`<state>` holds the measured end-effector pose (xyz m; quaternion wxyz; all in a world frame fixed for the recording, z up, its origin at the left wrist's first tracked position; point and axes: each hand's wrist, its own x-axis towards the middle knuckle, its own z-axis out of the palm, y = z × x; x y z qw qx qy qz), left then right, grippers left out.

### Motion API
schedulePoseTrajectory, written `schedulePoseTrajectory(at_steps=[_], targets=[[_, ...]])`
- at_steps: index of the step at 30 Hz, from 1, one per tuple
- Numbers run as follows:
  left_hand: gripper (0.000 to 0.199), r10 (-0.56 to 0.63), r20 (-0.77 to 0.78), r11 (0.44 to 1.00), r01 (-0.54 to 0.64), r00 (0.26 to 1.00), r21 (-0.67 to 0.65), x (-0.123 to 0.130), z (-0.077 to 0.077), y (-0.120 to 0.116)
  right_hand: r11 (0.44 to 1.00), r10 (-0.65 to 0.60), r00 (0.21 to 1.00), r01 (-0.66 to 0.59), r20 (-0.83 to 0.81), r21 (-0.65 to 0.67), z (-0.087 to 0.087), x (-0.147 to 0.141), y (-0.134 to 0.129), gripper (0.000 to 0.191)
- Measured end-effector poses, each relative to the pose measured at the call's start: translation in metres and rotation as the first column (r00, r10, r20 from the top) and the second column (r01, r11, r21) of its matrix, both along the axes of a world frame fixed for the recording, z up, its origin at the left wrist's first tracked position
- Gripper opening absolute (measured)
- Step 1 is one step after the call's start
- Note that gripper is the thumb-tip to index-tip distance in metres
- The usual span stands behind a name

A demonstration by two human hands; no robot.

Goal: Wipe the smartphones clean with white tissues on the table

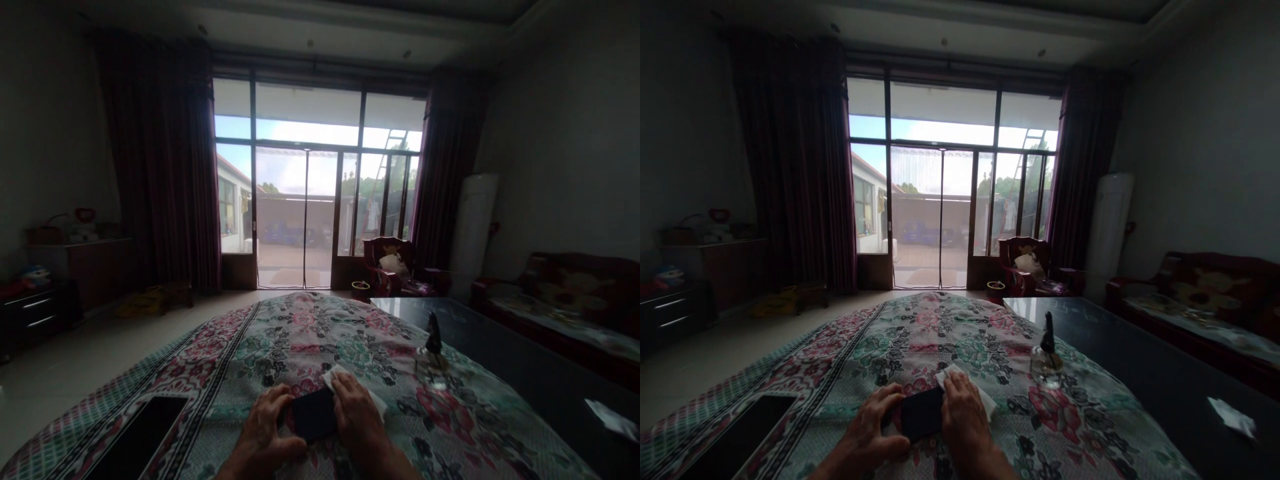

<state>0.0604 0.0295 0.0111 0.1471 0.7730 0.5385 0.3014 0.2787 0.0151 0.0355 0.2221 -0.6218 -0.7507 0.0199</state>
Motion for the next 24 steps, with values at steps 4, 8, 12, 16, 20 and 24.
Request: schedulePoseTrajectory(at_steps=[4, 8, 12, 16, 20, 24], targets=[[0.065, 0.013, -0.012, 1.0, -0.013, 1.0, -0.023, 0.0, 0.0, 0.002, 0.996, 0.089, 0.995, -0.09, -0.042, -0.006, 0.0, -0.022, -0.008, 0.05], [0.071, 0.009, -0.041, 0.991, -0.015, 0.999, -0.134, -0.004, 0.007, 0.001, 0.977, 0.211, 0.974, -0.212, -0.084, -0.004, -0.003, -0.033, -0.011, 0.049], [0.068, -0.026, -0.032, 0.989, 0.021, 0.999, -0.149, -0.013, 0.004, 0.006, 0.896, 0.445, 0.891, -0.441, -0.094, 0.059, -0.007, -0.036, -0.01, 0.044], [0.062, -0.048, -0.026, 0.996, 0.046, 0.999, -0.077, -0.02, -0.008, 0.011, 0.823, 0.567, 0.819, -0.558, -0.094, 0.101, -0.007, -0.034, -0.015, 0.034], [0.06, -0.061, -0.013, 0.998, 0.061, 0.998, -0.027, -0.024, -0.007, 0.006, 0.848, 0.529, 0.839, -0.517, -0.128, 0.115, 0.0, -0.022, -0.025, 0.036], [0.06, -0.121, -0.043, 0.99, 0.118, 0.992, -0.081, -0.026, 0.01, -0.002, 0.948, 0.314, 0.942, -0.306, -0.115, 0.081, 0.009, -0.007, -0.022, 0.037]])
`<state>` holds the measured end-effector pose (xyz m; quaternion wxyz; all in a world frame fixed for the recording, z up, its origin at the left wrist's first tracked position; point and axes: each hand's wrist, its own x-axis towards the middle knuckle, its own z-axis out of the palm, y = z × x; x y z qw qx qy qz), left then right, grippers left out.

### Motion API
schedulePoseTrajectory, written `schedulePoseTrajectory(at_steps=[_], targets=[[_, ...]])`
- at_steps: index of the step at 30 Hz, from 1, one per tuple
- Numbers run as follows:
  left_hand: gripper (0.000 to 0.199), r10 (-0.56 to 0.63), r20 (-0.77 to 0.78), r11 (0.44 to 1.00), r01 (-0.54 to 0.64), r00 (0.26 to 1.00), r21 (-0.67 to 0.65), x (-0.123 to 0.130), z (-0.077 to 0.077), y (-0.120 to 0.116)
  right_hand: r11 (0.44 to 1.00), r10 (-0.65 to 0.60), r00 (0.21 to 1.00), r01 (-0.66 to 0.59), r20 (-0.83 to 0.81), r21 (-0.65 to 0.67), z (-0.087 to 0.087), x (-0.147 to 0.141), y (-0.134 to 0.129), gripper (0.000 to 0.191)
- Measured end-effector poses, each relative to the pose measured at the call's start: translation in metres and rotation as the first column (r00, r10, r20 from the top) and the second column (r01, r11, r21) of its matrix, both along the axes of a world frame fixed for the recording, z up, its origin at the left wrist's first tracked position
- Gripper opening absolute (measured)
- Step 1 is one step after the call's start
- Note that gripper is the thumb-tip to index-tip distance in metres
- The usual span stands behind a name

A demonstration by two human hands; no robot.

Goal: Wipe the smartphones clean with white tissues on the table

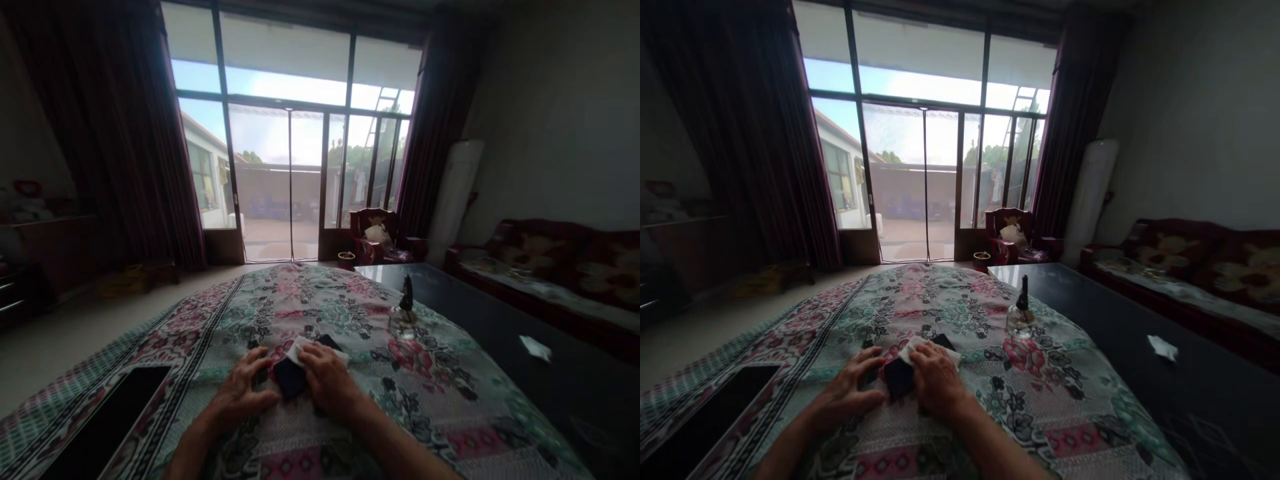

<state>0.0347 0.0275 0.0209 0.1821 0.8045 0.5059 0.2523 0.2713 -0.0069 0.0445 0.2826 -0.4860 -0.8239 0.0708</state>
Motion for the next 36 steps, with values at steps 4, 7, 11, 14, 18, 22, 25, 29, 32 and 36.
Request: schedulePoseTrajectory(at_steps=[4, 7, 11, 14, 18, 22, 25, 29, 32, 36], targets=[[0.061, -0.031, -0.05, 0.999, 0.031, 0.998, -0.008, 0.004, 0.011, -0.004, 0.981, -0.189, 0.981, 0.191, 0.041, -0.036, 0.002, 0.006, 0.011, 0.04], [0.065, -0.027, -0.111, 1.0, 0.027, 0.993, 0.001, 0.008, 0.013, -0.005, 0.966, -0.251, 0.966, 0.254, 0.062, -0.046, 0.003, 0.004, 0.013, 0.041], [0.066, -0.007, -0.137, 1.0, 0.01, 0.99, 0.023, 0.011, 0.012, -0.006, 0.981, -0.191, 0.979, 0.193, 0.078, -0.026, 0.001, -0.005, 0.008, 0.042], [0.066, 0.0, -0.145, 0.999, 0.005, 0.989, 0.034, 0.013, 0.012, -0.007, 0.997, -0.078, 0.994, 0.079, 0.074, -0.011, -0.001, -0.015, 0.0, 0.043], [0.067, 0.002, -0.166, 0.999, 0.005, 0.986, 0.044, 0.014, 0.012, -0.008, 0.994, 0.11, 0.993, -0.111, 0.045, 0.018, 0.003, -0.025, -0.014, 0.038], [0.065, -0.018, -0.159, 0.998, 0.026, 0.987, 0.05, 0.012, 0.009, -0.006, 0.97, 0.24, 0.97, -0.241, 0.025, 0.04, 0.009, -0.025, -0.021, 0.034], [0.064, -0.004, -0.169, 0.999, 0.012, 0.986, 0.042, 0.01, 0.008, -0.005, 0.981, 0.184, 0.983, -0.185, 0.025, 0.057, 0.009, -0.019, -0.016, 0.034], [0.068, -0.002, -0.203, 0.999, 0.009, 0.979, 0.036, 0.012, 0.009, -0.008, 0.999, 0.001, 1.0, -0.003, 0.03, 0.039, 0.002, -0.005, -0.001, 0.035], [0.074, 0.018, -0.218, 0.998, -0.005, 0.976, 0.059, 0.02, 0.01, -0.012, 0.982, -0.187, 0.982, 0.187, 0.02, 0.006, -0.001, 0.004, 0.008, 0.038], [0.073, 0.045, -0.219, 0.996, -0.027, 0.975, 0.086, 0.031, 0.01, -0.016, 0.936, -0.351, 0.936, 0.351, 0.007, -0.029, -0.001, 0.012, 0.012, 0.039]])
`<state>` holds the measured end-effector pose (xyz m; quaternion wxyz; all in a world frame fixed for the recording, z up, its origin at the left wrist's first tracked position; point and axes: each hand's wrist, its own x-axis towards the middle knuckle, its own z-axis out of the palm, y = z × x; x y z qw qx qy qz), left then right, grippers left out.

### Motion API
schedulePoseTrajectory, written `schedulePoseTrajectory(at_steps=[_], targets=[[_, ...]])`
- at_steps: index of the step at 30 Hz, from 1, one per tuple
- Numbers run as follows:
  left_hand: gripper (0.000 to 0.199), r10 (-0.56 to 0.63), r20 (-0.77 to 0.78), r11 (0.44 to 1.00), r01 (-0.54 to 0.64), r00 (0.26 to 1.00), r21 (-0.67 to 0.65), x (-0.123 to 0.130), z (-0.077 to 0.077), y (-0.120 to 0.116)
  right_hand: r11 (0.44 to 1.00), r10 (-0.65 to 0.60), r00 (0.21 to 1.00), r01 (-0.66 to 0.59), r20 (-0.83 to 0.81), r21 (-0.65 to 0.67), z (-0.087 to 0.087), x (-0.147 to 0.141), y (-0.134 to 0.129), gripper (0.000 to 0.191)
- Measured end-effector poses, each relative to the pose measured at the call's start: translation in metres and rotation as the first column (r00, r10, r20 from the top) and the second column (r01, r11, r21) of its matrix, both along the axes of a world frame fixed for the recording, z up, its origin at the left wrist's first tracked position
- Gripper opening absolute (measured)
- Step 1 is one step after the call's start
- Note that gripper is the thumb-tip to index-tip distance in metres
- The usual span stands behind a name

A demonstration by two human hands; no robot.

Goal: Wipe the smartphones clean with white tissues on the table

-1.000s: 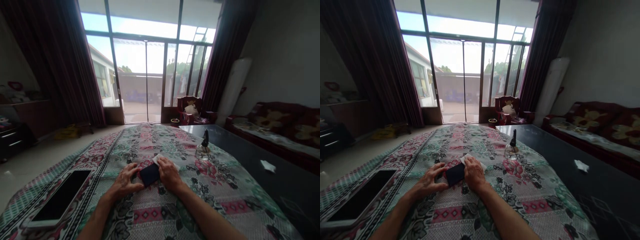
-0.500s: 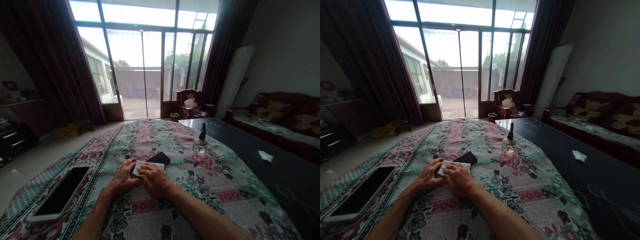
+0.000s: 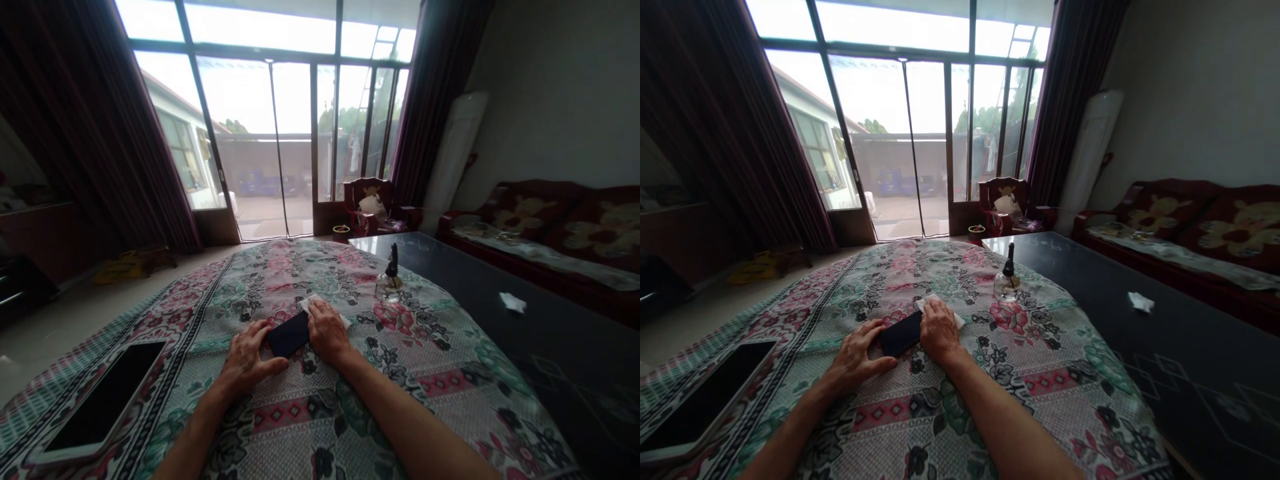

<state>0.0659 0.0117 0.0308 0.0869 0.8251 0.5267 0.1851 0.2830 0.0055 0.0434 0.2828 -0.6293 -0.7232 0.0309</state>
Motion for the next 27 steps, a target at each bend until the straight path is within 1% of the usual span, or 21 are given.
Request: schedulePoseTrajectory(at_steps=[2, 7, 14, 23, 27], targets=[[0.071, -0.008, 0.004, 1.0, 0.008, 1.0, 0.01, 0.002, 0.0, 0.0, 1.0, -0.018, 1.0, 0.018, -0.01, 0.001, 0.0, 0.001, 0.001, 0.04], [0.068, -0.039, 0.016, 0.998, 0.038, 0.999, 0.048, 0.001, 0.0, 0.0, 0.999, -0.008, 1.0, 0.009, -0.026, 0.039, -0.004, 0.002, 0.005, 0.038], [0.063, -0.032, 0.035, 0.997, 0.03, 0.999, 0.077, 0.002, 0.002, -0.003, 0.999, -0.026, 0.999, 0.028, -0.04, 0.042, -0.006, 0.002, 0.007, 0.036], [0.063, 0.062, 0.057, 0.993, -0.067, 0.996, 0.093, 0.006, -0.004, -0.013, 0.998, -0.035, 0.997, 0.038, -0.069, 0.044, -0.008, 0.001, 0.003, 0.036], [0.059, 0.102, 0.09, 0.989, -0.11, 0.991, 0.096, 0.005, -0.005, -0.015, 0.998, -0.041, 0.996, 0.045, -0.085, 0.052, -0.011, 0.004, 0.0, 0.036]])
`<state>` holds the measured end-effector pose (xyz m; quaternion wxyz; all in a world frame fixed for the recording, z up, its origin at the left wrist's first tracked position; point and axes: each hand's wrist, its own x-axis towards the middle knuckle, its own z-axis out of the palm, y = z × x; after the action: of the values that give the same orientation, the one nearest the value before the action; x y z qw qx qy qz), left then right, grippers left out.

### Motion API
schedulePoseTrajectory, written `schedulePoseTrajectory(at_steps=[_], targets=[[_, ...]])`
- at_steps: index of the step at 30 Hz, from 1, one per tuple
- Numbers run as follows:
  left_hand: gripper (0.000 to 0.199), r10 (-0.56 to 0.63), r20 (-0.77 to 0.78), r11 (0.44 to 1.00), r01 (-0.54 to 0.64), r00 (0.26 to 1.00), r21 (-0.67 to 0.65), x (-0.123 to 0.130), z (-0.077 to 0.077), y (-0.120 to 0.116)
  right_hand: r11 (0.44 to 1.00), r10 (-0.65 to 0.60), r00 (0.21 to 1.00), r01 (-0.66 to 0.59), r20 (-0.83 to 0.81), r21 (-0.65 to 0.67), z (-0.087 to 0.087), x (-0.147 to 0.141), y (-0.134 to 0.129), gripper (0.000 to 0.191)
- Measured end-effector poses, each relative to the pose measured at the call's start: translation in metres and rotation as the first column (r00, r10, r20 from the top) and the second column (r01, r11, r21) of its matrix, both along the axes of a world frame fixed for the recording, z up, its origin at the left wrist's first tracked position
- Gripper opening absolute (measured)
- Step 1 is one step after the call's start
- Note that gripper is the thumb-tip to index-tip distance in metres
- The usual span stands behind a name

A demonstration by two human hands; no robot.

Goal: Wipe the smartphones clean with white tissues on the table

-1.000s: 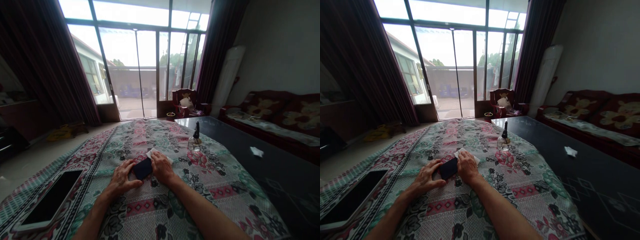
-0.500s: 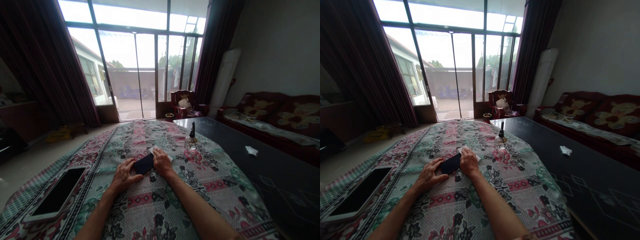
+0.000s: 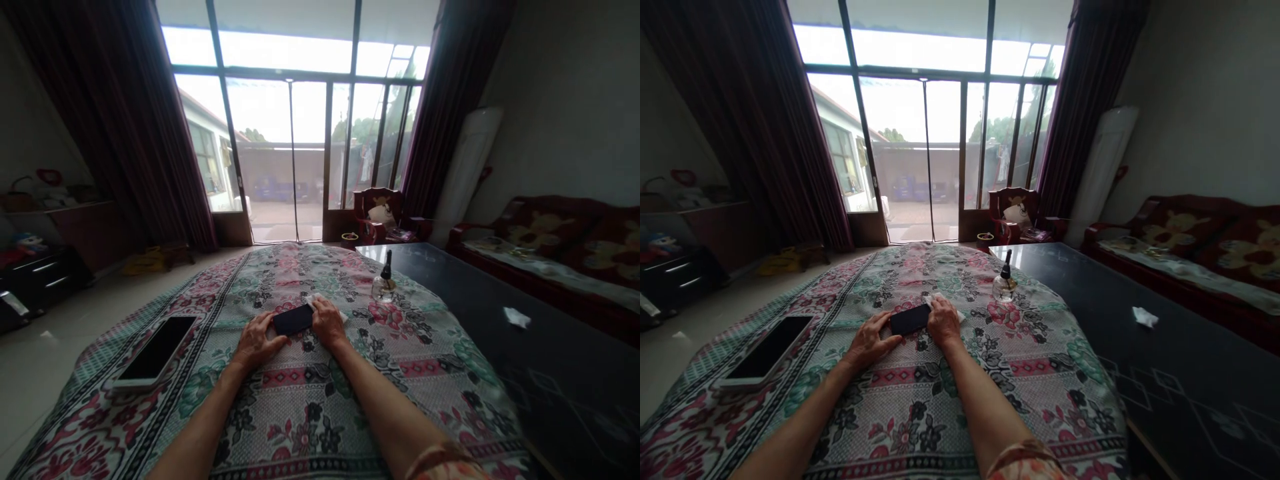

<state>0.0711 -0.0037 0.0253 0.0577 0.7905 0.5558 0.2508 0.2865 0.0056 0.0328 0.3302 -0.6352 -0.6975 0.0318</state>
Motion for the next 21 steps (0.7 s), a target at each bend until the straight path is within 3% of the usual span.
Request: schedulePoseTrajectory(at_steps=[14, 21], targets=[[0.061, -0.037, 0.07, 0.998, 0.04, 0.997, -0.041, -0.008, -0.003, 0.001, 0.997, -0.024, 0.995, 0.032, -0.098, 0.076, 0.0, 0.006, -0.018, 0.036], [0.06, -0.051, 0.109, 0.998, 0.055, 0.993, -0.027, -0.006, 0.0, -0.002, 0.996, -0.057, 0.997, 0.06, -0.046, 0.069, 0.003, 0.0, -0.026, 0.036]])
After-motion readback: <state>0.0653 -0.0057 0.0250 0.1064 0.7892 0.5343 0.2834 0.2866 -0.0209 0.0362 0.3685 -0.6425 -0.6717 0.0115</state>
